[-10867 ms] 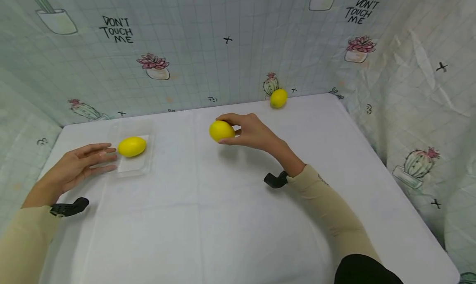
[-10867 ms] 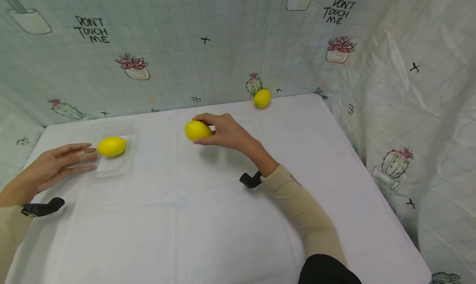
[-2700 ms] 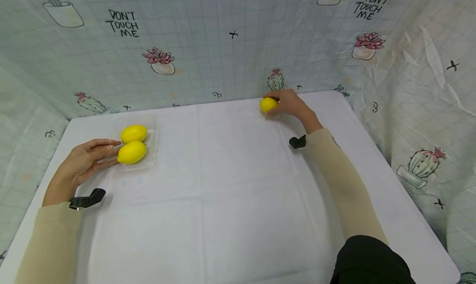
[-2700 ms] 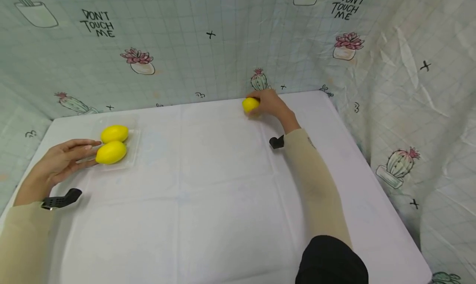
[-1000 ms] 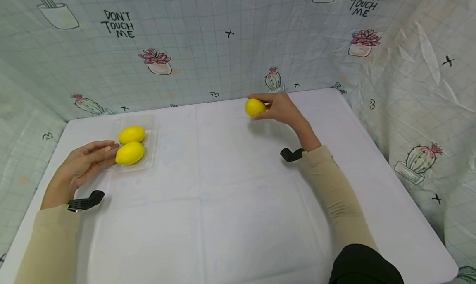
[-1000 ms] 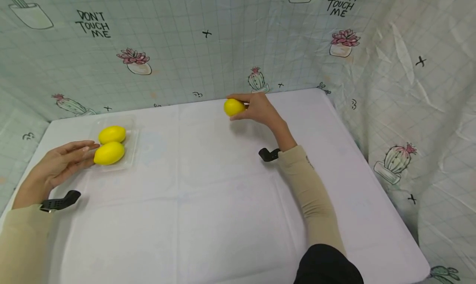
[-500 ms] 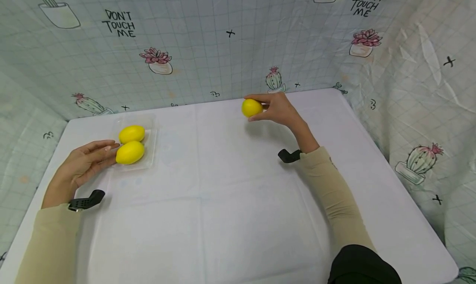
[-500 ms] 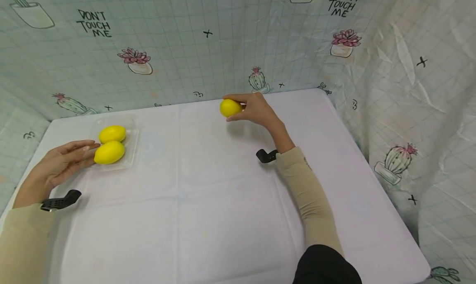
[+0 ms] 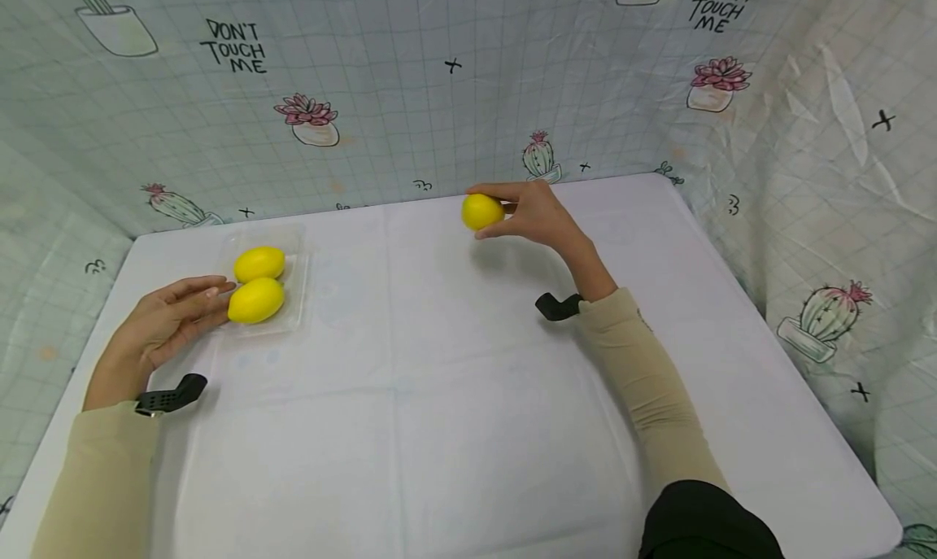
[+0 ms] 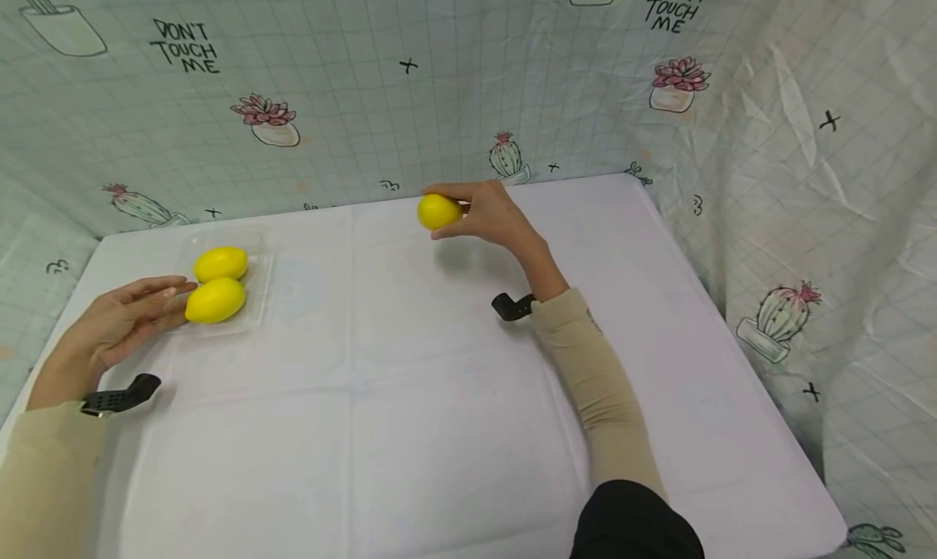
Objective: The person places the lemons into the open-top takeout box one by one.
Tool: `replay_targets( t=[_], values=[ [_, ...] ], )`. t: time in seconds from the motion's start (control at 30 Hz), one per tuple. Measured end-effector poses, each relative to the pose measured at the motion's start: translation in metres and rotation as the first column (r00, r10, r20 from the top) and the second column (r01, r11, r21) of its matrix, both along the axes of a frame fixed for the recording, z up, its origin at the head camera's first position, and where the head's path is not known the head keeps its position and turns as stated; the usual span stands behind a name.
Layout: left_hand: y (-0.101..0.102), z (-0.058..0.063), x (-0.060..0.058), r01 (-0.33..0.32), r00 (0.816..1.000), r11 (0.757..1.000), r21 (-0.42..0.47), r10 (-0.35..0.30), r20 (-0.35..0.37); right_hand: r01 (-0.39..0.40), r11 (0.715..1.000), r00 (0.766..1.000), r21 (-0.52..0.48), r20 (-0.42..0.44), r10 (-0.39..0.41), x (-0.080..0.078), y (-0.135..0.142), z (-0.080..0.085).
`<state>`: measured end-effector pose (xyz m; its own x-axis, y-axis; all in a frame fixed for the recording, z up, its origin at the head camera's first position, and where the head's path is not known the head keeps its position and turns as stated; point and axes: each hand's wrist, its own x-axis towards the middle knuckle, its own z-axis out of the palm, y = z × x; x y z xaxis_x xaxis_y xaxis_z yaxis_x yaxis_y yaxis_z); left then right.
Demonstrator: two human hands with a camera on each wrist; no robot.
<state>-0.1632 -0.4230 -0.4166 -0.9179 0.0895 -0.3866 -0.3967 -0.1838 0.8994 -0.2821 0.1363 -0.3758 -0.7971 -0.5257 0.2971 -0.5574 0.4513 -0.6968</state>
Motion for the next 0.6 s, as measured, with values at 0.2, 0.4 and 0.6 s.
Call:
replay_targets(
  t=[0.2, 0.4, 0.6],
  values=[
    [-0.002, -0.001, 0.000, -0.004, 1.000, 1.000, -0.006, 0.004, 0.005, -0.007, 1.000, 1.000, 0.012, -0.005, 0.007, -0.001, -0.012, 0.002],
    [-0.002, -0.001, -0.001, -0.006, 1.000, 0.999, -0.042, 0.007, 0.017, -0.045, 0.999, 0.999, 0.007, -0.008, 0.045, 0.000, -0.026, 0.002],
    [0.000, 0.001, 0.000, 0.015, 1.000, 0.998, -0.068, -0.015, 0.006, -0.072, 0.996, 0.997, 0.043, -0.028, 0.073, 0.001, -0.035, 0.002]
  ],
)
